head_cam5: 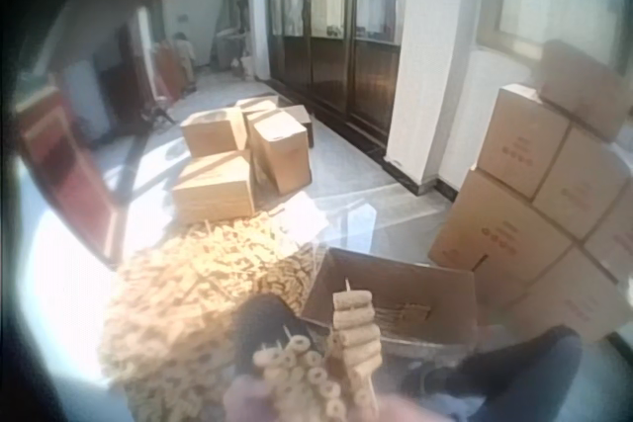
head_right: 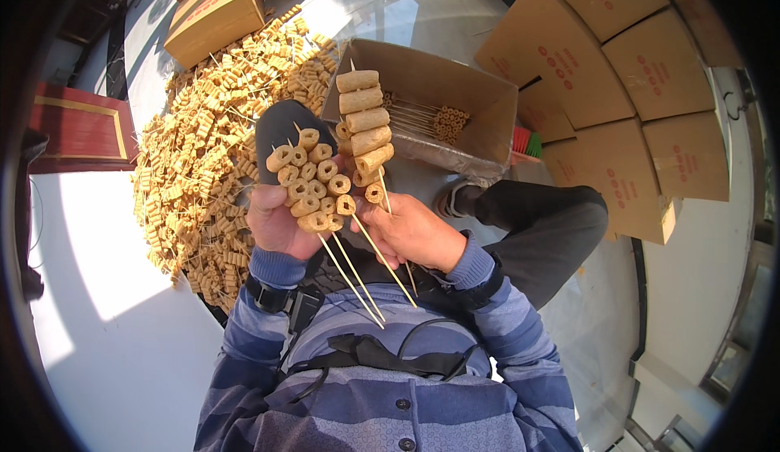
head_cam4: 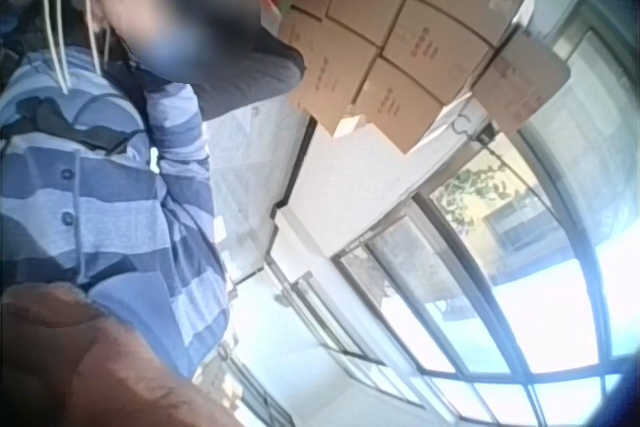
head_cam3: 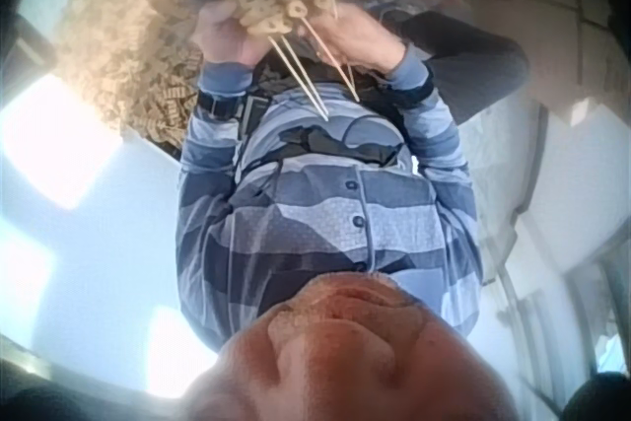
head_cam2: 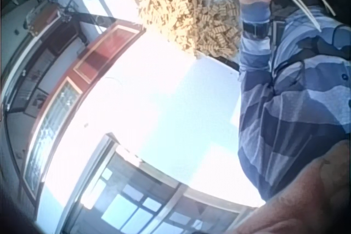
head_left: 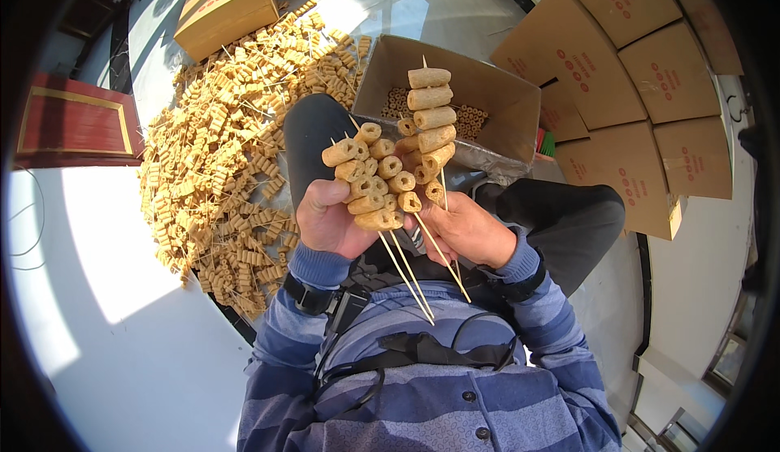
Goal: The person threads small ring-shaped snacks onto thin wooden sticks and places the completed skewers into a cardboard box. The person repeats this process multiple times, handling the snacks and sticks by hand.
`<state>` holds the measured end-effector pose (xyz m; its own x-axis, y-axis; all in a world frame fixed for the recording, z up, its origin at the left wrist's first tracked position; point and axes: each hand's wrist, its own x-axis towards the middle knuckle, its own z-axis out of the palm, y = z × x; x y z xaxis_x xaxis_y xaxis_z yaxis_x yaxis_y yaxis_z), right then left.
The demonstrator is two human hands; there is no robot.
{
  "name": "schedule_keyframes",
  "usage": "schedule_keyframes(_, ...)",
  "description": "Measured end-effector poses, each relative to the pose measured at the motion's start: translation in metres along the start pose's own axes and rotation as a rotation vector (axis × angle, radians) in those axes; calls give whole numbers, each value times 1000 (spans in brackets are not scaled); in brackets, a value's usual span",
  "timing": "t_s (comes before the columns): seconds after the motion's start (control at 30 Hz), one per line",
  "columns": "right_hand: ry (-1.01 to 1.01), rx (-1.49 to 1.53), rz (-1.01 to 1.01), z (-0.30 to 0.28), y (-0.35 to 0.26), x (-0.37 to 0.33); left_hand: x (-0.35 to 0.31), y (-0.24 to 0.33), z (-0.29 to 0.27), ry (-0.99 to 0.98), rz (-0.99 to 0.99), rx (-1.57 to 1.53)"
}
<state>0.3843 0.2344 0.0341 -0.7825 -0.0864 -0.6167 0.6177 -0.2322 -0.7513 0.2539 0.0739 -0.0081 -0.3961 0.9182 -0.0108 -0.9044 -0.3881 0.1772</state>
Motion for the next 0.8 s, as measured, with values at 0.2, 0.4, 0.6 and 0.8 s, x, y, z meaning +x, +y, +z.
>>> schedule_keyframes(0.2,-210,54,3,-2,-1,14,5,-1,3,109,25,180)
schedule_keyframes(0.4,-211,-52,-21,0,4,16,3,-2,3,230,87,228)
schedule_keyframes(0.6,-214,-74,-41,1,9,20,7,1,-2,136,72,293)
schedule_keyframes(0.8,-182,-106,-43,4,0,22,4,7,-2,214,179,272)
